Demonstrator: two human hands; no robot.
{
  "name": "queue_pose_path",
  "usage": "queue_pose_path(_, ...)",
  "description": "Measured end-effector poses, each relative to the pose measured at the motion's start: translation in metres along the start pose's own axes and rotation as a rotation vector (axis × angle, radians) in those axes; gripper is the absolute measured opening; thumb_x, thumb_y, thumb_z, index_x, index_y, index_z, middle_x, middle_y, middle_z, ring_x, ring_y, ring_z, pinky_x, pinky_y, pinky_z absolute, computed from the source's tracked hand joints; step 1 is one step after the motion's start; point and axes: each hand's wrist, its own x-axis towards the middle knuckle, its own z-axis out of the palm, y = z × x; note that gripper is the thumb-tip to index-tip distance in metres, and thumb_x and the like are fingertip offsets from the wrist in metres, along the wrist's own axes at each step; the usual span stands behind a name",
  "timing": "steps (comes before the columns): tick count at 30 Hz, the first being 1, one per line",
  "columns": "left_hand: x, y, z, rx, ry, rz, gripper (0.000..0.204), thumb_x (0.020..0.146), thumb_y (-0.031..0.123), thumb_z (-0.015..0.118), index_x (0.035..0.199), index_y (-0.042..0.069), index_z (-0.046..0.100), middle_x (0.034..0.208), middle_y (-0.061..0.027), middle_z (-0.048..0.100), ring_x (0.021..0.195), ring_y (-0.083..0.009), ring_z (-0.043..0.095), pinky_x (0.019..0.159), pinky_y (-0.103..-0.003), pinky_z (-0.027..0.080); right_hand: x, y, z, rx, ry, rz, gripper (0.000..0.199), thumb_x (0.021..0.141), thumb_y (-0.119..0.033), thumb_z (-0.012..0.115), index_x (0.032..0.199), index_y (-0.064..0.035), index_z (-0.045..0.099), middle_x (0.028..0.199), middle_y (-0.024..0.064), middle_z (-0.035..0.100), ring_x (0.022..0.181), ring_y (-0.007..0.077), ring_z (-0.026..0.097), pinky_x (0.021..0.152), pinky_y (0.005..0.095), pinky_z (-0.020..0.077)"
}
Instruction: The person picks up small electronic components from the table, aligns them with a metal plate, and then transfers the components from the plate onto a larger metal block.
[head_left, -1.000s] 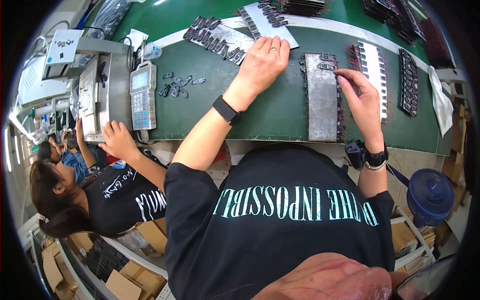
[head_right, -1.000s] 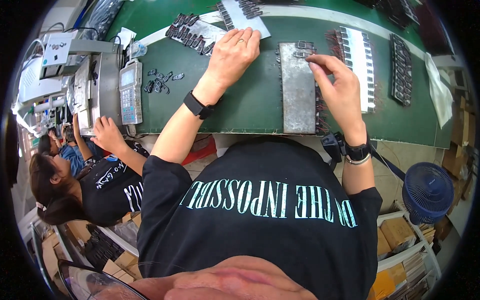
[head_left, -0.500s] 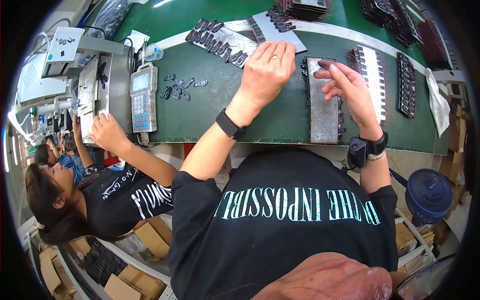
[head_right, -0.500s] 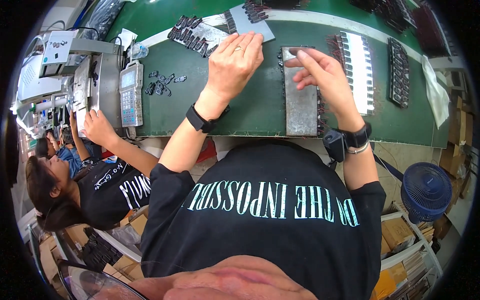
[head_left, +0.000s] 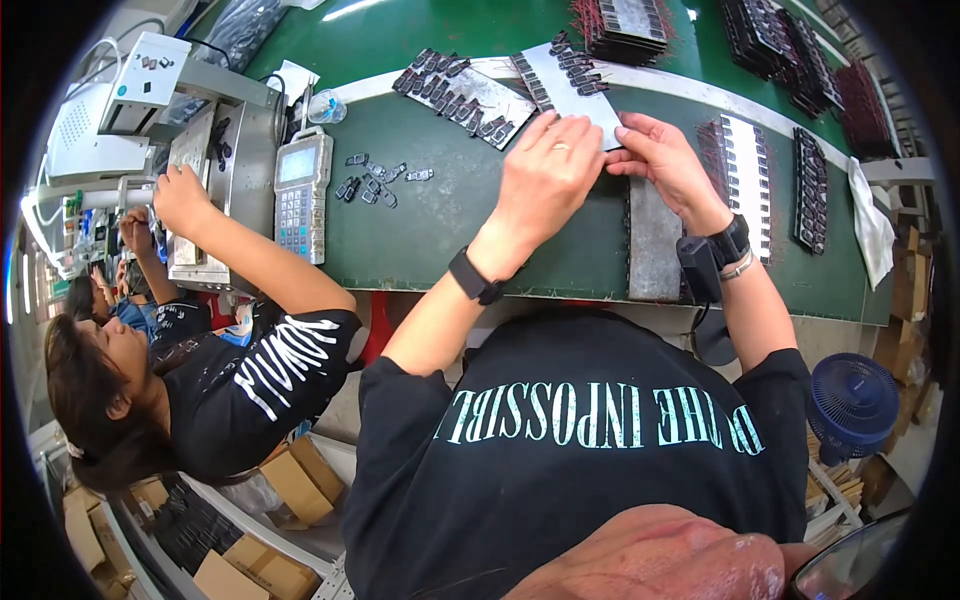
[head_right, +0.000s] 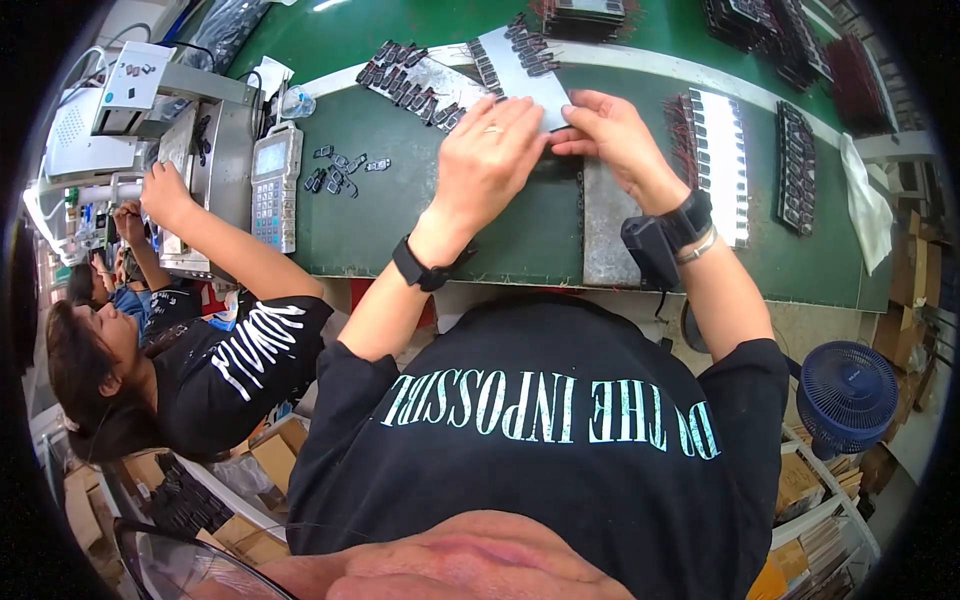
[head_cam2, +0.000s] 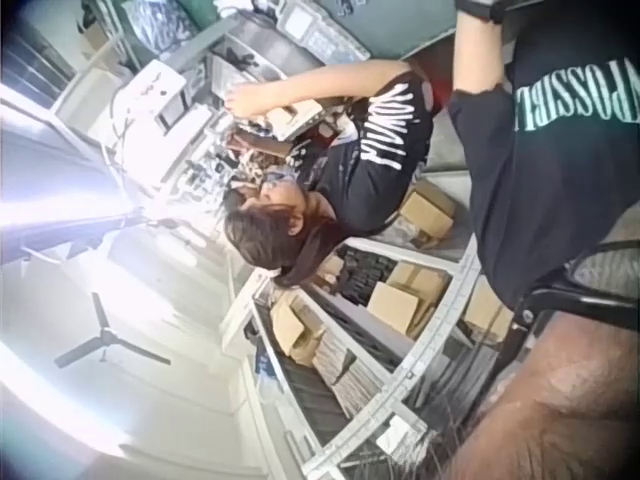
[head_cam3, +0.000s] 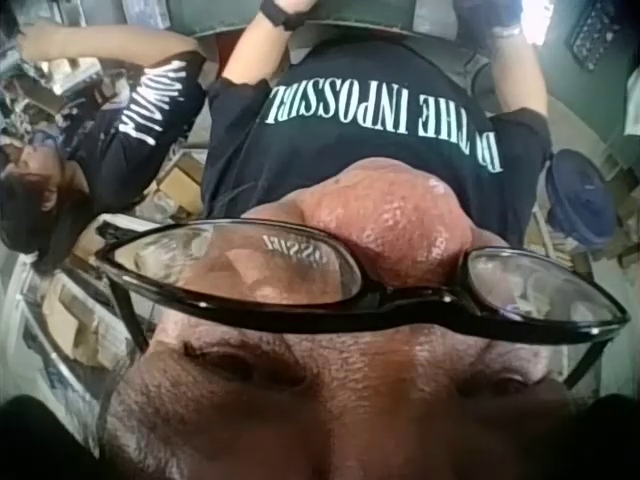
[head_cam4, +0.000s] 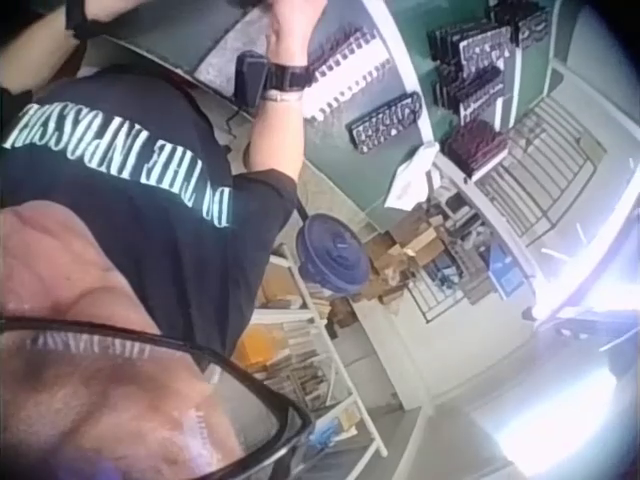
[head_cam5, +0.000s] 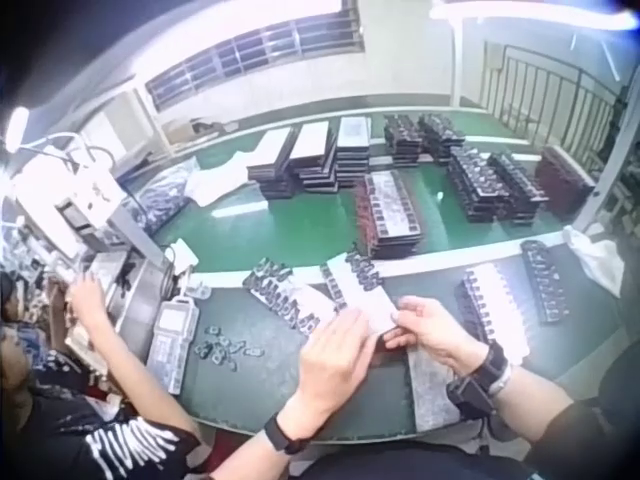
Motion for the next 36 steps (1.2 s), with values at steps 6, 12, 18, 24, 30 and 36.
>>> queue_pose_path(6, -0.019, 0.007, -0.017, -0.424, 0.348, -0.75, 0.047, 0.097, 0.025, 0.066, 0.131, -0.006, 0.058, 0.117, -0.0219, 0.069, 0.109, -0.0307, 0.068, 0.094, -0.04, 0.056, -0.02, -0.004, 0.015, 0.06, 0.025, -0.044, 0.051, 0.103, -0.014, 0.059, 0.145, 0.0082, 0.042, 0.11, 0.0108, 0.068, 0.087, 0.014, 0.07, 0.079, 0.0262, 0.0606)
queue_pose_path(12, -0.024, 0.004, -0.034, -1.426, 0.37, -1.32, 0.049, 0.101, 0.026, 0.064, 0.138, -0.005, 0.054, 0.117, -0.0165, 0.07, 0.105, -0.0223, 0.07, 0.087, -0.033, 0.058, -0.056, -0.007, 0.023, 0.056, -0.054, -0.013, 0.051, 0.103, -0.015, 0.058, 0.146, 0.0071, 0.04, 0.107, 0.0115, 0.068, 0.086, 0.0143, 0.07, 0.078, 0.0264, 0.0607)
queue_pose_path(18, -0.05, 0.013, -0.054, -1.598, 0.157, -1.32, 0.035, 0.103, 0.02, 0.06, 0.13, -0.002, 0.059, 0.106, -0.0077, 0.073, 0.087, -0.0134, 0.072, 0.07, -0.024, 0.058, -0.095, 0.006, 0.042, 0.076, -0.105, 0.109, 0.049, 0.104, -0.016, 0.058, 0.145, 0.0057, 0.043, 0.104, 0.0095, 0.069, 0.083, 0.0149, 0.07, 0.074, 0.0258, 0.0609)
queue_pose_path(24, -0.089, 0.032, -0.071, -1.563, 0.066, -1.412, 0.028, 0.103, 0.017, 0.059, 0.124, -0.001, 0.062, 0.103, -0.0057, 0.074, 0.083, -0.0107, 0.072, 0.065, -0.022, 0.058, -0.091, -0.031, 0.012, -0.65, -0.051, -0.087, 0.033, 0.102, -0.019, 0.06, 0.129, 0.0004, 0.064, 0.096, 0.0068, 0.071, 0.083, 0.0116, 0.069, 0.07, 0.0245, 0.0557)
queue_pose_path(30, -0.105, 0.038, -0.066, -1.486, -0.051, -1.44, 0.029, 0.103, 0.016, 0.059, 0.125, -0.002, 0.061, 0.1, -0.0047, 0.074, 0.082, -0.0098, 0.071, 0.065, -0.022, 0.057, 0.062, -0.079, 0.004, -1.373, -0.075, -0.786, 0.024, 0.096, -0.014, 0.064, 0.115, -0.0021, 0.071, 0.107, 0.0167, 0.071, 0.097, 0.0347, 0.068, 0.089, 0.0363, 0.054)
queue_pose_path(36, -0.105, 0.039, -0.066, -1.351, -0.141, -1.411, 0.032, 0.102, 0.018, 0.061, 0.123, -0.005, 0.062, 0.097, -0.0068, 0.073, 0.08, -0.0097, 0.07, 0.063, -0.023, 0.055, 0.167, -0.042, -0.006, -1.519, -0.165, -0.921, 0.024, 0.092, -0.012, 0.066, 0.114, -0.0023, 0.071, 0.107, 0.0164, 0.07, 0.1, 0.0361, 0.067, 0.089, 0.0399, 0.054)
